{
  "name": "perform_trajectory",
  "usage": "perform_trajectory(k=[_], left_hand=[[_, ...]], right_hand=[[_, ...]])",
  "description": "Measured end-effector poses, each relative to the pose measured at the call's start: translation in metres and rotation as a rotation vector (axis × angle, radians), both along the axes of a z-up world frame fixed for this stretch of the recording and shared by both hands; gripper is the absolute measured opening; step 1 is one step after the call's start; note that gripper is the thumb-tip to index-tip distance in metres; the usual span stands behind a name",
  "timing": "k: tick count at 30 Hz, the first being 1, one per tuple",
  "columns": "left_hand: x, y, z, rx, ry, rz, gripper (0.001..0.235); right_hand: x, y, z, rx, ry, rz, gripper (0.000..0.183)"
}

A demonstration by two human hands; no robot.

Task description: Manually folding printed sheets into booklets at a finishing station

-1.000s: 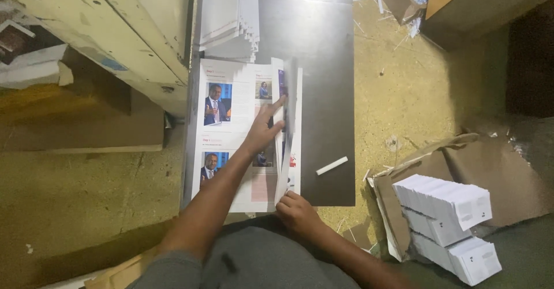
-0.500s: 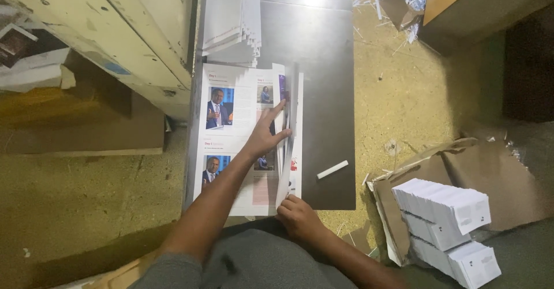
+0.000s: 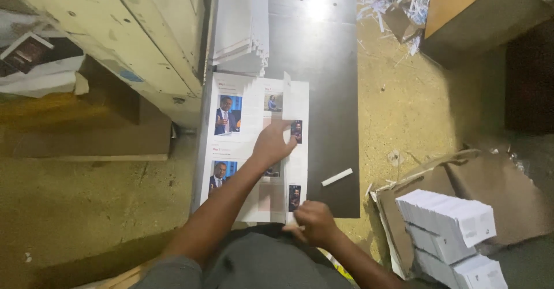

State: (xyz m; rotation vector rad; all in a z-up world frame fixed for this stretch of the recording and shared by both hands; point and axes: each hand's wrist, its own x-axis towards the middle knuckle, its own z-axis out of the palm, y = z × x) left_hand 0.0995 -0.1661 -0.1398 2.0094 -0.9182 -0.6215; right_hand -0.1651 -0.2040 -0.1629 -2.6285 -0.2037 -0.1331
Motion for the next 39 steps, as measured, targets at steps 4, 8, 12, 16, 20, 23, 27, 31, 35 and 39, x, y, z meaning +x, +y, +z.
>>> perform_trajectory(k=[4, 8, 12, 16, 20, 23, 27, 31, 35, 39], left_hand=[[0.007, 0.011, -0.012, 0.119, 0.125, 0.016, 0.068], [0.022, 0.045, 0.016, -0.003, 0.343, 0.123, 0.066], [0.044, 0.084, -0.018, -0.096, 0.27, 0.188, 0.057], [0.042, 0.114, 0.037, 0.11, 0.084, 0.264, 0.045], [0.037, 0.124, 0.081, 0.432, -0.129, 0.087, 0.06], [0.039, 0.129, 0.031, 0.435, -0.353, -0.03, 0.056], [0.043, 0.135, 0.023, 0.444, -0.318, -0.187, 0.065], [0.035, 0.147, 0.046, 0.567, -0.253, -0.25, 0.102], [0.038, 0.146, 0.039, 0.733, -0.308, -0.337, 0.136], [0.042, 0.141, 0.035, 0.787, -0.328, -0.417, 0.143]], right_hand=[[0.045, -0.023, 0.013, 0.063, -0.133, -0.359, 0.015], [0.11, -0.032, -0.013, 0.32, -0.169, -0.283, 0.05], [0.147, -0.022, -0.014, 0.356, -0.094, -0.259, 0.063], [0.173, -0.007, -0.015, 0.307, -0.066, -0.307, 0.053], [0.198, 0.011, -0.014, 0.131, -0.048, -0.316, 0.046], [0.211, 0.025, -0.018, 0.088, -0.031, -0.31, 0.045], [0.216, 0.023, -0.049, -0.023, -0.133, -0.303, 0.048], [0.216, 0.026, -0.049, -0.046, -0.145, -0.298, 0.049], [0.207, 0.009, -0.036, 0.054, -0.11, -0.201, 0.05], [0.113, -0.048, 0.001, -0.021, -0.128, -0.41, 0.055]])
